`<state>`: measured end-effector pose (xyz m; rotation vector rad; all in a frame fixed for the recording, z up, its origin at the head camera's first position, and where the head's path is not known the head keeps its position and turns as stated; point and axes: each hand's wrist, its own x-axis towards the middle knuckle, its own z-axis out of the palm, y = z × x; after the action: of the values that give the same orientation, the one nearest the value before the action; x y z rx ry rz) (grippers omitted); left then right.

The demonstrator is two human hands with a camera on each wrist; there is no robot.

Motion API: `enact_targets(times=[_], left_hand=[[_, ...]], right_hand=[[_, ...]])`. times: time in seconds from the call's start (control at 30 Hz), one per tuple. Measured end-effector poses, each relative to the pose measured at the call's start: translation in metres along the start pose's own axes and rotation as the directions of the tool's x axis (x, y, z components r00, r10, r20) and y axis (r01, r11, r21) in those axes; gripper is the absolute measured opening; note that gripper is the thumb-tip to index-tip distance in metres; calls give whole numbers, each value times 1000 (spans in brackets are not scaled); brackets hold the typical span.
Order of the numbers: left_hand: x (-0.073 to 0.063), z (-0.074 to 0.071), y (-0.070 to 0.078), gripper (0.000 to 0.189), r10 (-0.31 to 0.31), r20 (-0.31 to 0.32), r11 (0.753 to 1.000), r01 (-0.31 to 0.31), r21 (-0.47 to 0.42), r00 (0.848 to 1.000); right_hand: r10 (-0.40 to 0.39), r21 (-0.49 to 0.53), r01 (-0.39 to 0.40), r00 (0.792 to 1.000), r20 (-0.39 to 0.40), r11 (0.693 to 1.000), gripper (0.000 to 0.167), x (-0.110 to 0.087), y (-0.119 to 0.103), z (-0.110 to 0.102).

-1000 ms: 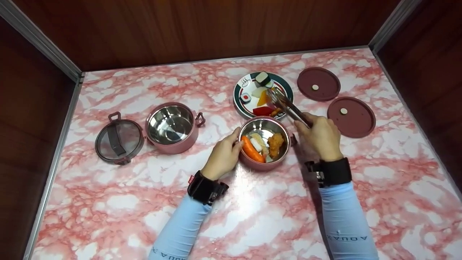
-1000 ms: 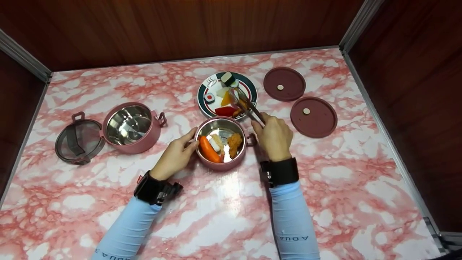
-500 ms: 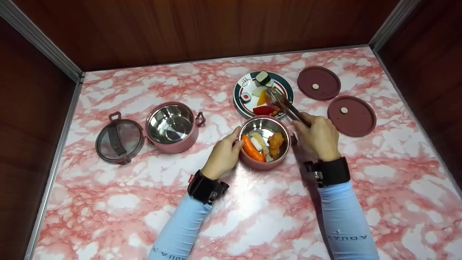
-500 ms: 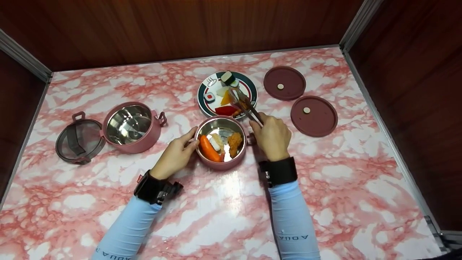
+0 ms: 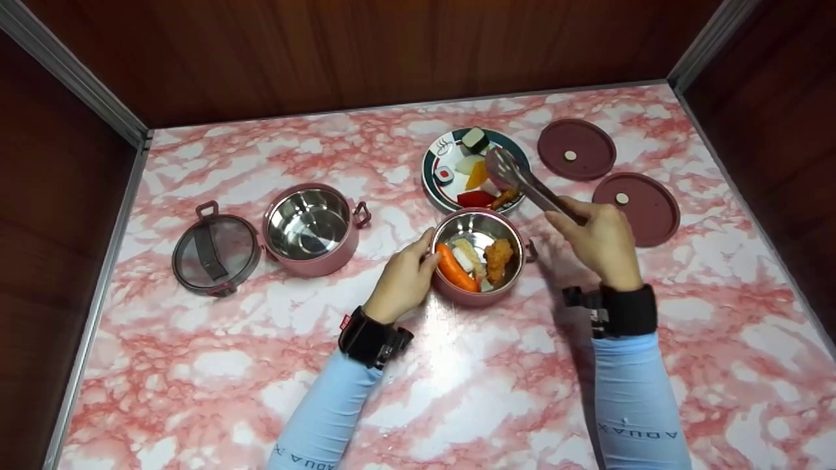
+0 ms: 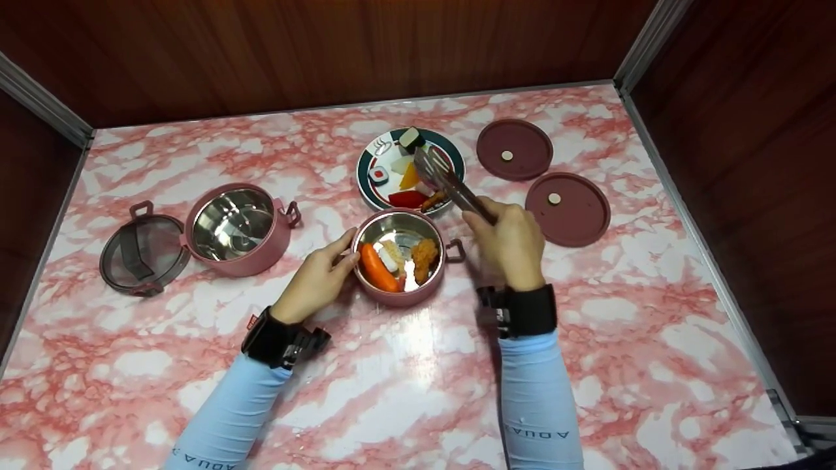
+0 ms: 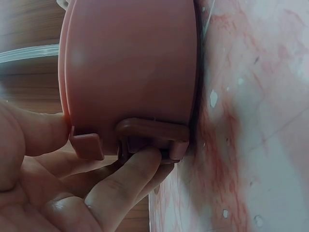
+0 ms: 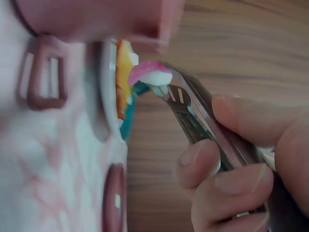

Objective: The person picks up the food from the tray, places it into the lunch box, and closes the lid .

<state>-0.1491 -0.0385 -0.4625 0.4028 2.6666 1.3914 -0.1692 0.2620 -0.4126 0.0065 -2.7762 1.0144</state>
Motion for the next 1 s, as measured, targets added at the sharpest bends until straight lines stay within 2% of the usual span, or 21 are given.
enact_targets(times=[0.2,0.47,0.67,0.8,0.9,1.0], left_hand=[[0,-1,0,52,15,0,1000,-15,8,1000],[0,0,1,52,-6,3,1000,6,12,1000],[1,0,0,52,-8,6,1000,8,17,1000],[0,0,-1,52,4,2,1000,-4,21,1000],[0,0,0,51,10,1,1000,-10,23,1000],[0,0,0,51,12,1,1000,-12,23,1000]], right_hand=[[36,22,-37,999,41,999,46,-8,-5,-27],[23,-17,-21,990,137,1000,57,-26,-15,-61],[-40,-78,58,974,224,995,45,-36,-19,-72],[-119,-116,155,955,273,981,39,-39,-20,-71],[-177,-139,223,942,286,965,35,-40,-22,-68],[-196,-162,248,940,280,955,33,-40,-24,-63]])
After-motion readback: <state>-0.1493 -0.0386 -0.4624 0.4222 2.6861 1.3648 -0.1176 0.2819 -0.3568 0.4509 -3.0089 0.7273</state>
